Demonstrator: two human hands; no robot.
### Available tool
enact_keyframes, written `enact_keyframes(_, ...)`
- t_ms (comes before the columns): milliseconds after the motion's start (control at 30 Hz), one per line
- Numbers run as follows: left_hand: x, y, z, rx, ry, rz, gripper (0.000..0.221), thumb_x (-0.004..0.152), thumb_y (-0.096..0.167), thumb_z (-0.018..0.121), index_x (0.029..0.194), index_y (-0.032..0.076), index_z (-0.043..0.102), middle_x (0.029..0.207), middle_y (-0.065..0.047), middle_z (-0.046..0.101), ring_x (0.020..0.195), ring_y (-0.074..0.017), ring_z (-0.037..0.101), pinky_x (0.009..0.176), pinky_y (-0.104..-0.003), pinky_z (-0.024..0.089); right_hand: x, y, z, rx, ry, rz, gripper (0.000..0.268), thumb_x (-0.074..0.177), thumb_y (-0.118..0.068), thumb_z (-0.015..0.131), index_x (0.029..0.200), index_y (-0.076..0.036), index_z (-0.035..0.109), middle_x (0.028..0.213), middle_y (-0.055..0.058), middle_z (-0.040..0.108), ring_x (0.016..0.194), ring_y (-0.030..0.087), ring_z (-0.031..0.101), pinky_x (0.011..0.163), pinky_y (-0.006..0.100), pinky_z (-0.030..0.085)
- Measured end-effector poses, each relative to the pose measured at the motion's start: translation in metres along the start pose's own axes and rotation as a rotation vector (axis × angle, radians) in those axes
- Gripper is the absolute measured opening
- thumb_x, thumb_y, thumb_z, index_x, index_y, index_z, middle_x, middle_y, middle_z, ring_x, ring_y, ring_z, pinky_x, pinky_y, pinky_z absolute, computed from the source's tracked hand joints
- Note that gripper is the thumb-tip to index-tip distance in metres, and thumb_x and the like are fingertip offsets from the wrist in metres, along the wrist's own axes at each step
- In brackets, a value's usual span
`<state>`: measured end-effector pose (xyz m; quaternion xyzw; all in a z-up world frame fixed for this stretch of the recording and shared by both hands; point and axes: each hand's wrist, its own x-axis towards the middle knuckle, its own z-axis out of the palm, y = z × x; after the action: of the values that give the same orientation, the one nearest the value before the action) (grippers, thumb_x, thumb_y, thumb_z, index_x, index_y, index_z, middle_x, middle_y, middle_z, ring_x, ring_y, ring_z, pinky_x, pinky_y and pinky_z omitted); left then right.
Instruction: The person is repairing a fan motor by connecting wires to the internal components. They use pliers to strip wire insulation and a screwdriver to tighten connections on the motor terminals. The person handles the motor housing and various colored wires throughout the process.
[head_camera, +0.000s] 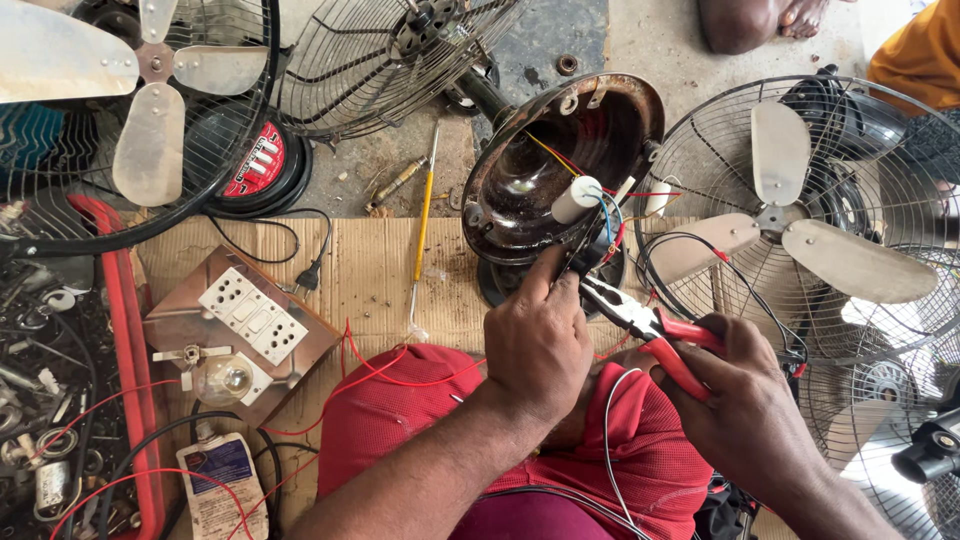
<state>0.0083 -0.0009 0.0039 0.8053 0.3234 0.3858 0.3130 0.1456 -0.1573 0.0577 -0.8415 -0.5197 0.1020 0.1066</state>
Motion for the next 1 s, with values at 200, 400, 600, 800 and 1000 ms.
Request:
enact_keyframes(200, -0.001, -0.002, 0.000, -0.006, -0.017, -0.010, 0.019, 0.085, -0.003, 0.066, 0.103, -0.007, 0.070, 0.117, -0.019, 0.070, 0.084, -0.0315, 0.075, 0.070, -0.039, 0.062, 0.007, -0.017, -0.007, 0.108, -0.058, 0.014, 0.026, 0.082, -0.025, 0.077, 0.101, -0.007, 0.079, 0.097, 0.016, 0.072, 0.078, 0.028, 0.073, 0.069, 0.039, 0.058)
enact_keyframes(400, -0.001, -0.005, -0.001, -0.015, -0.001, -0.014, 0.019, 0.085, -0.003, 0.066, 0.103, -0.006, 0.071, 0.118, -0.018, 0.070, 0.085, -0.0314, 0.075, 0.072, -0.039, 0.062, 0.021, -0.019, -0.024, 0.084, -0.319, 0.253, 0.029, 0.088, -0.034, 0.077, 0.102, -0.008, 0.081, 0.081, 0.010, 0.078, 0.066, 0.025, 0.073, 0.063, 0.039, 0.059)
enact_keyframes(600, -0.001, -0.006, 0.000, -0.029, -0.011, -0.025, 0.018, 0.085, -0.004, 0.065, 0.103, -0.007, 0.071, 0.117, -0.019, 0.071, 0.086, -0.0318, 0.075, 0.073, -0.039, 0.062, 0.023, -0.019, -0.024, 0.147, -0.149, -0.044, 0.029, 0.084, -0.028, 0.073, 0.094, -0.002, 0.079, 0.089, 0.013, 0.078, 0.065, 0.026, 0.076, 0.060, 0.037, 0.059)
enact_keyframes(800, -0.001, -0.006, -0.004, -0.042, 0.000, 0.011, 0.021, 0.086, -0.004, 0.064, 0.106, -0.007, 0.070, 0.120, -0.021, 0.070, 0.090, -0.0334, 0.075, 0.075, -0.039, 0.062, 0.030, -0.014, -0.030, -0.008, -0.515, 0.339, 0.039, 0.093, -0.043, 0.072, 0.124, -0.019, 0.073, 0.075, 0.009, 0.080, 0.060, 0.020, 0.072, 0.065, 0.035, 0.061)
enact_keyframes(1000, -0.001, -0.009, -0.009, -0.081, -0.006, 0.045, 0.024, 0.085, -0.005, 0.064, 0.108, -0.008, 0.069, 0.122, -0.022, 0.069, 0.095, -0.0350, 0.075, 0.078, -0.040, 0.063, 0.052, 0.016, -0.042, 0.269, -0.798, 0.497, 0.032, 0.095, -0.034, 0.071, 0.113, -0.009, 0.078, 0.067, 0.011, 0.071, 0.053, 0.019, 0.071, 0.052, 0.036, 0.061)
